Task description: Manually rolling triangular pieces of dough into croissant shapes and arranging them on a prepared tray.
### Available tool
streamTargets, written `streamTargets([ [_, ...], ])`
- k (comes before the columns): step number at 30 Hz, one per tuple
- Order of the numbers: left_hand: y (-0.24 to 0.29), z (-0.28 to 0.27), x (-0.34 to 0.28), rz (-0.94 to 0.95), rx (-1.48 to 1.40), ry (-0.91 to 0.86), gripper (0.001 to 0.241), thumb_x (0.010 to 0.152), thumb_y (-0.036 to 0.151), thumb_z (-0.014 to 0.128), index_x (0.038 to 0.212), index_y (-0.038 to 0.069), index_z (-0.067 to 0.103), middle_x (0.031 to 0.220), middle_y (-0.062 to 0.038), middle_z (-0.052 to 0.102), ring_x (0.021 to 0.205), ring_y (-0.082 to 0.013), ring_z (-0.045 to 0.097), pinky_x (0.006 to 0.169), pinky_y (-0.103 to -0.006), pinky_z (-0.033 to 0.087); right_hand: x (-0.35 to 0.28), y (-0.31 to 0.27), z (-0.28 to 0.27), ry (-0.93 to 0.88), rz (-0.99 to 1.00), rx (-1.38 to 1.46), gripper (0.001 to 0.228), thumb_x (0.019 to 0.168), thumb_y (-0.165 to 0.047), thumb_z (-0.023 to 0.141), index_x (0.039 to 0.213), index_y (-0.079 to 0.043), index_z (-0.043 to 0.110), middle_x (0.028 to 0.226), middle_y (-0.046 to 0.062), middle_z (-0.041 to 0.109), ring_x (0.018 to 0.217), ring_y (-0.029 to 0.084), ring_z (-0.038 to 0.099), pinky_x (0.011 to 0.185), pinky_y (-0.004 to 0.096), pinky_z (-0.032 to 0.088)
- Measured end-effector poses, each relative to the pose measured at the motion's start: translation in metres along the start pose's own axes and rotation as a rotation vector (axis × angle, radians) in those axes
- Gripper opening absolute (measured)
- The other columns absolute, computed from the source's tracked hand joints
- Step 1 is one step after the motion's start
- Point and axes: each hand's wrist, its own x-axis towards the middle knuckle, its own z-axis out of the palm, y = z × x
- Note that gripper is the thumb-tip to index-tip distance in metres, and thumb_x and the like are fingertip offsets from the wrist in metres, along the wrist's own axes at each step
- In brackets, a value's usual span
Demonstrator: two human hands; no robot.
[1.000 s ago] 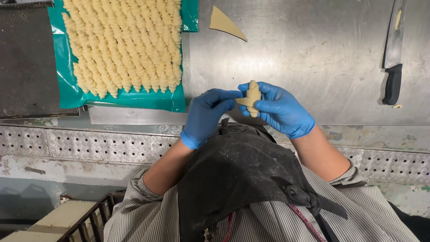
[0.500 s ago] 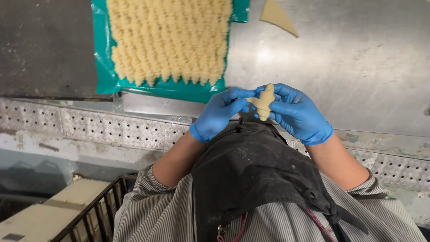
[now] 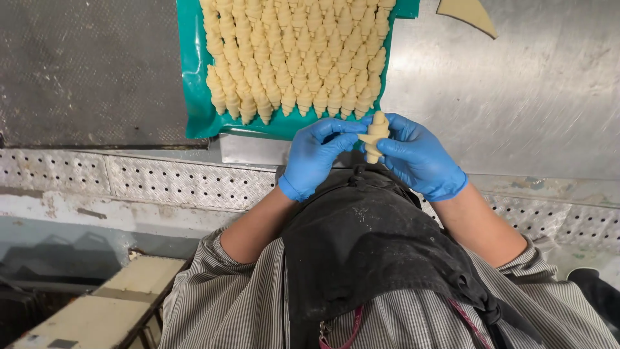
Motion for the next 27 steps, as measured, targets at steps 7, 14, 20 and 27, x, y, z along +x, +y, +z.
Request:
streamTargets([
  [7,0.003,-0.027,-0.003,-0.048,0.144,-0.018,0.024,0.1,0.009,0.067,0.122,0.006,0.074,0.114,-0.007,0.074,0.092,-0.0118,0.068,0.087,-0.0261,0.057,0.009,0.015,0.027,0.094,-0.039,0.013,0.048,0.094,-0.002,0.07,0.138,0.004,0.052,0.131,0.017,0.064,0.119,0.027,0.068,0.098,0.037,0.059],
  [14,-0.023,-0.061,0.009,-0.049,0.071,-0.097,0.038,0.095,0.008,0.074,0.131,0.004,0.064,0.119,-0.005,0.065,0.1,-0.0132,0.06,0.092,-0.0288,0.053,0.019,0.036,0.034,0.115,-0.027,-0.08,0.043,0.094,0.0,0.07,0.135,0.008,0.06,0.124,0.017,0.069,0.111,0.027,0.069,0.098,0.04,0.059],
  [20,-0.054,-0.153,0.014,0.155,0.687,0.276,0.045,0.101,0.023,0.072,0.142,0.012,0.056,0.135,-0.008,0.063,0.124,-0.0254,0.059,0.11,-0.0396,0.047,0.099,0.063,0.053,0.236,-0.009,-0.477,0.04,0.088,-0.004,0.073,0.126,0.002,0.064,0.114,0.008,0.071,0.103,0.015,0.069,0.092,0.028,0.057],
  [27,-0.105,-0.219,0.024,0.052,1.501,0.334,0.073,0.104,0.039,0.065,0.168,0.028,0.03,0.174,-0.019,0.004,0.158,-0.0497,-0.003,0.123,-0.0735,0.004,0.19,0.149,0.038,0.385,-0.277,-1.106,0.03,0.084,-0.015,0.087,0.106,-0.002,0.07,0.093,0.005,0.072,0.083,0.012,0.067,0.077,0.027,0.057],
])
